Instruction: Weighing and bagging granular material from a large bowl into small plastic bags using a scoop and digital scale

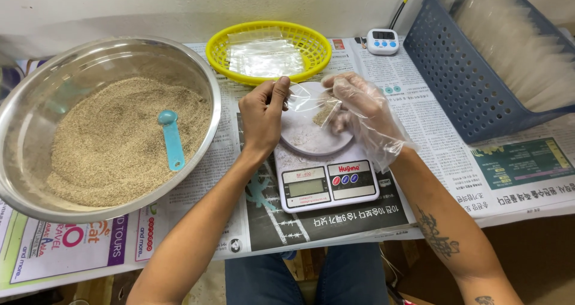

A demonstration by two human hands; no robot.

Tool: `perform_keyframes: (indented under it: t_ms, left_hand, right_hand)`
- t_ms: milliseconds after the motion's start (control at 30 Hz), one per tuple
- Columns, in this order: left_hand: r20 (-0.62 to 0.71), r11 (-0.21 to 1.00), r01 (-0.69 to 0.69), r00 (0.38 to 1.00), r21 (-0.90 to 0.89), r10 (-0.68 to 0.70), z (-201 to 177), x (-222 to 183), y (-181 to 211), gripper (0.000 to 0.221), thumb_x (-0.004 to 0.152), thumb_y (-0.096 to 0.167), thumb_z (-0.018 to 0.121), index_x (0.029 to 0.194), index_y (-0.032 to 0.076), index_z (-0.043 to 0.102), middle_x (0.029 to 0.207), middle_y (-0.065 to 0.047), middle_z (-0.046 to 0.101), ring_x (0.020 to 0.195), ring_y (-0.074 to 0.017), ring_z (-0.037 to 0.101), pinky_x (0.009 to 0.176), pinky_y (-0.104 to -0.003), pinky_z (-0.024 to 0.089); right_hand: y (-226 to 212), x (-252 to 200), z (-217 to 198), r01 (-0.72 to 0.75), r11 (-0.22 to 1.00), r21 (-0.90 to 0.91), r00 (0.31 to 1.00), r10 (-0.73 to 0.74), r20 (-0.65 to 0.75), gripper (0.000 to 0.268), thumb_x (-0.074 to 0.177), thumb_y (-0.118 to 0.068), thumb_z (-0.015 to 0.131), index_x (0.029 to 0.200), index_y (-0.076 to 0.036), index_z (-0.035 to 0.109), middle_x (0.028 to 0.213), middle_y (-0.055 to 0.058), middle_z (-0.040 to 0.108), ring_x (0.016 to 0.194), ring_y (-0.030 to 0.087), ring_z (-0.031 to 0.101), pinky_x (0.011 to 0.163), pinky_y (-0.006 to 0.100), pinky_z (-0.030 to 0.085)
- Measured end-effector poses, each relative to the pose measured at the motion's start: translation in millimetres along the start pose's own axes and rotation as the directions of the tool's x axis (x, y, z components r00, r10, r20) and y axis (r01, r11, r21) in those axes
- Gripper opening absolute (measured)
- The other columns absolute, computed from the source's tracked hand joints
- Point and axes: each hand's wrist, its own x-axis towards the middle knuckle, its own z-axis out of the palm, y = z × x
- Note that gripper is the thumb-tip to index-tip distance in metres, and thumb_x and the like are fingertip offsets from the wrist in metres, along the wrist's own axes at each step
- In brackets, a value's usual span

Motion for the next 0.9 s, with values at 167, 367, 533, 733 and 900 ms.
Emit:
perform_keyframes:
  t_ms: [167,367,533,733,900]
  left_hand:
    - [-0.014,0.999,-0.027,1.000,0.031,0.028,-1,0,-1,0.045,0.105,0.038,0.061,0.068,0.013,0.069,0.053,-0.003,0.062,0.057,-0.0127,0.058,0.063,-0.027,0.049]
    - [-0.001,1.000,-0.013,1.000,0.021,0.013,-2,0,11,0.044,0.104,0.039,0.062,0.069,0.014,0.070,0.053,-0.003,0.062,0.057,-0.0117,0.056,0.065,-0.028,0.050]
    - [0.008,1.000,-0.018,1.000,0.018,0.018,-1,-1,9,0.042,0.103,0.038,0.064,0.070,0.014,0.071,0.053,-0.003,0.062,0.058,-0.0119,0.059,0.065,-0.028,0.051]
    - [0.079,0.992,0.067,0.995,-0.109,-0.059,2,-1,4,0.022,0.097,0.033,0.074,0.095,0.011,0.071,0.062,-0.003,0.062,0.061,-0.0076,0.055,0.055,-0.023,0.052]
    - [0.139,0.955,0.179,0.979,-0.237,-0.149,1,-2,9,0.044,0.093,0.030,0.080,0.122,0.007,0.056,0.073,-0.005,0.067,0.064,-0.0095,0.061,0.054,-0.022,0.054]
  right_hand:
    - [11,7,-3,-0.087,0.987,0.136,0.994,0.076,0.079,0.035,0.092,-0.022,0.072,0.116,0.002,0.065,0.088,0.014,0.063,0.081,0.020,0.064,0.065,0.032,0.059]
    - [30,14,-10,-0.175,0.925,0.337,0.984,0.153,0.092,0.026,0.093,-0.022,0.065,0.104,0.001,0.061,0.097,0.017,0.068,0.071,0.025,0.072,0.051,0.032,0.061]
    - [13,10,-2,-0.166,0.952,0.256,0.984,0.143,0.107,0.033,0.095,-0.025,0.066,0.110,0.004,0.060,0.094,0.015,0.065,0.072,0.026,0.072,0.050,0.031,0.062]
    - [41,22,-16,-0.004,0.997,0.076,0.997,-0.001,0.073,0.045,0.084,-0.006,0.080,0.122,0.005,0.060,0.092,0.014,0.069,0.077,0.022,0.071,0.059,0.031,0.063]
    - [33,20,-11,0.071,0.997,-0.011,0.997,-0.072,-0.034,0.042,0.085,-0.004,0.080,0.122,-0.003,0.062,0.088,0.009,0.070,0.082,0.014,0.069,0.072,0.026,0.061]
